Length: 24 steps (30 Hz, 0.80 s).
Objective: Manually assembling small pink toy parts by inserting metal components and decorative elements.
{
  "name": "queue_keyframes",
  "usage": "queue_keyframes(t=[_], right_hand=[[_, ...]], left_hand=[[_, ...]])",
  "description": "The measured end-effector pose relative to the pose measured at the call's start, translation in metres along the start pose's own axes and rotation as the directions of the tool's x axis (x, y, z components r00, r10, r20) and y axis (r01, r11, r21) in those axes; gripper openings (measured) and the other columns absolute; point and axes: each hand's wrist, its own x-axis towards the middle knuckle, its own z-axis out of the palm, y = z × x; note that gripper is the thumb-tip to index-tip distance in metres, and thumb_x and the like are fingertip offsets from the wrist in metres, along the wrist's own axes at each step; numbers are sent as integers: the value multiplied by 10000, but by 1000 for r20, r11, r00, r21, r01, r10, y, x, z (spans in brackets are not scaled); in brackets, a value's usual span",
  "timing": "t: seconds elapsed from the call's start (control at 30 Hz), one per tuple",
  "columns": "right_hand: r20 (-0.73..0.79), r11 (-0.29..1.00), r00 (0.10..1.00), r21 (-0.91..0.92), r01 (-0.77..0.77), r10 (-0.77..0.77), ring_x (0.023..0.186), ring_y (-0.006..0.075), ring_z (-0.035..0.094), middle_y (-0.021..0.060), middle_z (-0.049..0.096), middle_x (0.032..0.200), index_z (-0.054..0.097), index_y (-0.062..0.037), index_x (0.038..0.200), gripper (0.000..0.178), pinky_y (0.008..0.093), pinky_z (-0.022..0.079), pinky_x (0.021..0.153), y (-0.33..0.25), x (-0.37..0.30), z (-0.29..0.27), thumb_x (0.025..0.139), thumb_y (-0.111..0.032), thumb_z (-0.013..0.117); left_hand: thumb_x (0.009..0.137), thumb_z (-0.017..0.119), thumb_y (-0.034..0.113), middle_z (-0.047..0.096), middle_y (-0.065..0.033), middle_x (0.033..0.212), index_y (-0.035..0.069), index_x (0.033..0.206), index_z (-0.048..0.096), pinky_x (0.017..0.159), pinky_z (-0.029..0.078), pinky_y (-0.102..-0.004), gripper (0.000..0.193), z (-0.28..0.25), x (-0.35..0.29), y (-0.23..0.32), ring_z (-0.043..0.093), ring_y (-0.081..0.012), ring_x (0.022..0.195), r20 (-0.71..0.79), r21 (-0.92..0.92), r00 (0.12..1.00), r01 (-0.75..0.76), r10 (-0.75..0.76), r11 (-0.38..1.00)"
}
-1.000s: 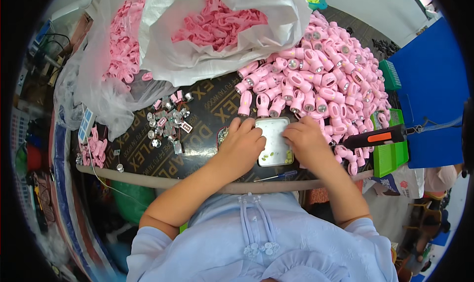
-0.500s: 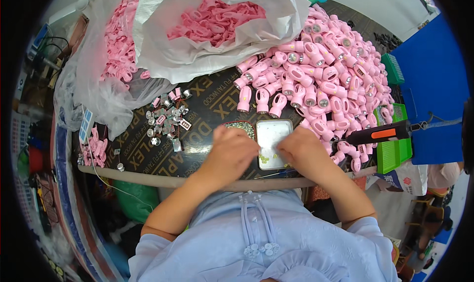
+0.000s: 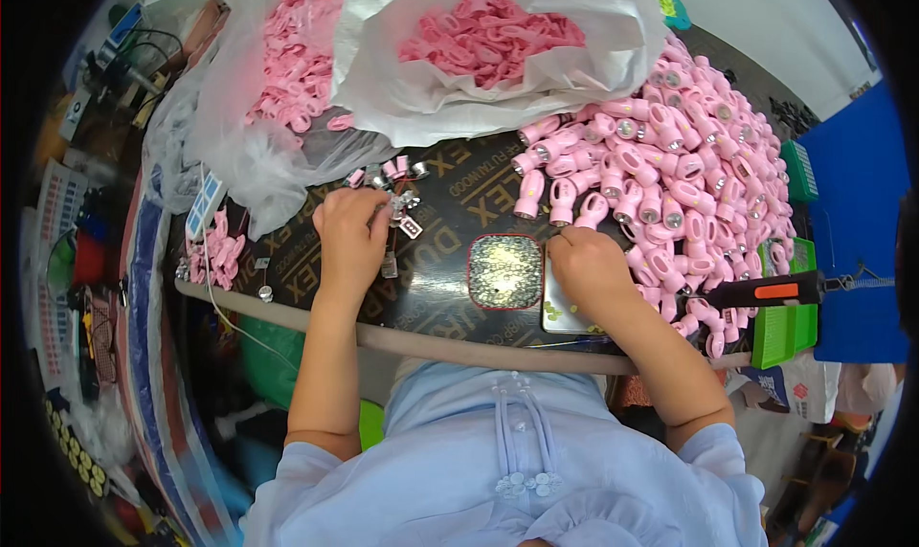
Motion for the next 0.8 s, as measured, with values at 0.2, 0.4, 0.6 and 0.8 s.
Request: queue_keyframes(t=[0.2, 0.4, 0.6, 0.8], right_hand=[[-8, 989, 999, -138, 46, -48, 748, 289, 641, 121, 603, 790, 585, -47, 809, 86, 394, 533, 669, -2, -3, 9, 749, -91, 629], [-176, 945, 977, 323, -56, 119, 737, 300, 656, 126, 625, 796, 611, -32, 848, 132, 405, 532, 643, -29, 1, -8, 747, -18, 695], [-101, 863, 983, 498, -82, 152, 765, 350, 648, 143, 645, 803, 651, -31, 824, 28, 435, 527, 686, -38, 1, 2, 810, -43, 672], [-124, 806, 932, 550, -220, 339, 786, 316, 672, 145, 699, 898, 716, -26, 942, 105, 380, 534, 702, 1, -13, -37, 838, -27, 701]], left_hand=[[799, 741, 112, 668, -52, 974, 92, 975, 710, 923, 384, -447, 181, 11, 28, -13, 565, -290, 1024, 15, 88, 995, -103, 102, 991], [819, 703, 133, 641, -65, 910, 84, 928, 730, 892, 390, -467, 123, 29, 55, -14, 555, -302, 969, 53, 212, 995, -93, 83, 973], [830, 614, 74, 629, -81, 983, 131, 1002, 736, 863, 381, -459, 218, 42, 59, -13, 555, -313, 1006, 229, 298, 970, -155, 87, 942], [805, 654, 29, 623, -100, 988, 97, 1044, 642, 873, 396, -448, 249, 32, 56, -15, 565, -324, 995, 258, 179, 962, -140, 91, 974]])
